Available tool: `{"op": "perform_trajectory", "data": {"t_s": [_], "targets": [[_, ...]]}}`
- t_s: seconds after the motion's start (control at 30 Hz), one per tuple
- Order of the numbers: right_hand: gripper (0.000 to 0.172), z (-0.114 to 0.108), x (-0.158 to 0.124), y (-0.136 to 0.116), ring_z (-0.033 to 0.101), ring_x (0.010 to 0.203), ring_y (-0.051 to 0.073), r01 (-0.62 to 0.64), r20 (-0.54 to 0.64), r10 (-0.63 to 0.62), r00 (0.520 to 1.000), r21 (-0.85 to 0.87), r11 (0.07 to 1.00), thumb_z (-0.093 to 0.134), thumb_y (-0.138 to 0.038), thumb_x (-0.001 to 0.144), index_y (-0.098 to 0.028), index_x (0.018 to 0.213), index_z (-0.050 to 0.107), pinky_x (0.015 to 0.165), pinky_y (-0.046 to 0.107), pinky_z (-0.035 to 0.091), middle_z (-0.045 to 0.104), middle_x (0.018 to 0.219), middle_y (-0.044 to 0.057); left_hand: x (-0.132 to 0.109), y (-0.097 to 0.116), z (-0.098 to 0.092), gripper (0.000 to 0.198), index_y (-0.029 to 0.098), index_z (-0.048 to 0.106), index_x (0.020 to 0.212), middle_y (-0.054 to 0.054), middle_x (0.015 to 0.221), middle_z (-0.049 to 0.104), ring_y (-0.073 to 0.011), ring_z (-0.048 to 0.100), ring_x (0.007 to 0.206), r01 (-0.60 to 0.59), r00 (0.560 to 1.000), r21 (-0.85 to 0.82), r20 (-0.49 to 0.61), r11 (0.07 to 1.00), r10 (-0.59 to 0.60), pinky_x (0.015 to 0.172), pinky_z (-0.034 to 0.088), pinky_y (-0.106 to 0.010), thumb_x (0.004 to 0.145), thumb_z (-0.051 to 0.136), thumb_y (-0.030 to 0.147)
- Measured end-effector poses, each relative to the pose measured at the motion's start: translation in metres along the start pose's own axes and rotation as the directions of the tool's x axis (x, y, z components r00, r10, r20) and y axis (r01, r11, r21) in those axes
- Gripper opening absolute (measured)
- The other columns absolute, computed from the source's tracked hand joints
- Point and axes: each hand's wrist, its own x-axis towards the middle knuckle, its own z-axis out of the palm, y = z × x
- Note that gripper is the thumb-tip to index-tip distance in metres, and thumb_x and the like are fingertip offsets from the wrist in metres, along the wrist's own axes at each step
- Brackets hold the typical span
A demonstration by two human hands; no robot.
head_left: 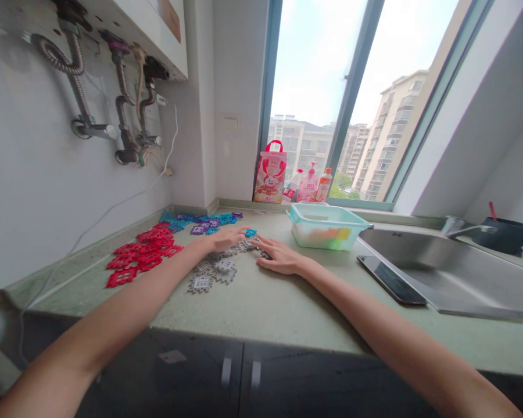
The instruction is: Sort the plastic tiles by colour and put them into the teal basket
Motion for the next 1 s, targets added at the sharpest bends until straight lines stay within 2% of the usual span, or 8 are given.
{"op": "perform_trajectory", "data": {"t_s": [0.13, 0.3, 0.5, 0.6, 0.67, 0.8, 0.93, 1.0], "targets": [[0.070, 0.000, 0.004, -0.009, 0.044, 0.165, 0.037, 0.020, -0.028, -0.021, 0.999, -0.022, 1.000, 0.062, -0.054, 0.108, -0.021, 0.169, 0.056, 0.137, 0.057, 0.034, 0.051, 0.175, 0.018, -0.005, 0.000, -0.004, 0.073, 0.019, 0.038, 0.177, -0.009, 0.182, 0.042, -0.0250, 0.042, 0.167, 0.067, 0.997, 0.101, -0.049, 0.993, -0.062, 0.136, 0.031, -0.039, 0.113, 0.024, 0.052], [0.057, -0.005, -0.002, -0.011, 0.061, 0.150, 0.035, 0.088, -0.057, -0.087, 0.995, 0.013, 0.996, 0.064, -0.052, 0.108, -0.021, 0.157, 0.066, 0.130, 0.054, 0.045, 0.066, 0.161, 0.017, -0.013, 0.003, -0.011, 0.066, 0.024, 0.051, 0.170, -0.013, 0.170, 0.058, -0.0334, 0.057, 0.155, 0.109, 0.991, 0.168, -0.091, 0.980, -0.095, 0.132, 0.036, -0.050, 0.114, 0.029, 0.050], [0.042, -0.012, -0.017, -0.008, 0.068, 0.140, 0.033, 0.105, -0.092, -0.098, 0.991, 0.065, 0.992, 0.066, -0.046, 0.108, -0.022, 0.142, 0.071, 0.123, 0.050, 0.051, 0.074, 0.148, 0.016, -0.022, -0.011, -0.014, 0.052, 0.031, 0.081, 0.134, -0.011, 0.146, 0.077, -0.0349, 0.067, 0.140, 0.183, 0.981, 0.328, -0.117, 0.927, -0.152, 0.126, 0.038, -0.053, 0.111, 0.038, 0.050], [0.032, -0.018, -0.024, -0.005, 0.072, 0.132, 0.031, 0.124, -0.107, -0.119, 0.987, 0.044, 0.991, 0.069, -0.041, 0.107, -0.023, 0.133, 0.075, 0.118, 0.047, 0.054, 0.078, 0.139, 0.014, -0.026, -0.023, -0.015, 0.059, 0.025, 0.080, 0.139, -0.017, 0.150, 0.074, -0.0387, 0.063, 0.143, 0.205, 0.976, 0.341, -0.142, 0.917, -0.166, 0.126, 0.036, -0.057, 0.110, 0.038, 0.054], [0.025, -0.022, -0.027, -0.003, 0.074, 0.125, 0.031, 0.132, -0.116, -0.129, 0.985, 0.017, 0.991, 0.072, -0.035, 0.105, -0.023, 0.126, 0.078, 0.113, 0.046, 0.056, 0.080, 0.130, 0.013, -0.030, -0.026, -0.020, 0.067, 0.022, 0.078, 0.143, -0.018, 0.156, 0.069, -0.0384, 0.060, 0.147, 0.187, 0.978, 0.357, -0.153, 0.915, -0.140, 0.125, 0.039, -0.053, 0.108, 0.037, 0.062], [0.018, -0.027, -0.028, 0.000, 0.075, 0.117, 0.030, 0.116, -0.141, -0.117, 0.983, -0.014, 0.993, 0.078, -0.032, 0.101, -0.022, 0.116, 0.080, 0.107, 0.043, 0.057, 0.082, 0.119, 0.012, -0.042, -0.012, -0.042, 0.073, 0.023, 0.083, 0.129, -0.016, 0.134, 0.079, -0.0353, 0.073, 0.123, 0.207, 0.977, 0.316, -0.113, 0.926, -0.180, 0.103, 0.053, -0.041, 0.104, 0.035, 0.073], [0.015, -0.027, -0.026, -0.002, 0.075, 0.112, 0.029, 0.070, -0.152, -0.075, 0.986, -0.039, 0.997, 0.082, -0.032, 0.100, -0.022, 0.110, 0.081, 0.101, 0.039, 0.056, 0.083, 0.111, 0.010, -0.056, 0.010, -0.063, 0.087, 0.025, 0.083, 0.115, -0.014, 0.112, 0.084, -0.0357, 0.078, 0.100, 0.359, 0.930, 0.305, -0.036, 0.882, -0.366, 0.084, 0.052, -0.038, 0.089, 0.044, 0.098], [0.015, -0.026, -0.026, -0.003, 0.076, 0.111, 0.028, 0.055, -0.156, -0.064, 0.986, -0.058, 0.997, 0.081, -0.030, 0.098, -0.022, 0.111, 0.082, 0.100, 0.037, 0.055, 0.083, 0.112, 0.009, -0.061, 0.014, -0.065, 0.095, 0.025, 0.082, 0.115, -0.013, 0.107, 0.084, -0.0325, 0.079, 0.085, 0.396, 0.903, 0.251, 0.071, 0.883, -0.425, 0.076, 0.051, -0.036, 0.080, 0.049, 0.107]]}}
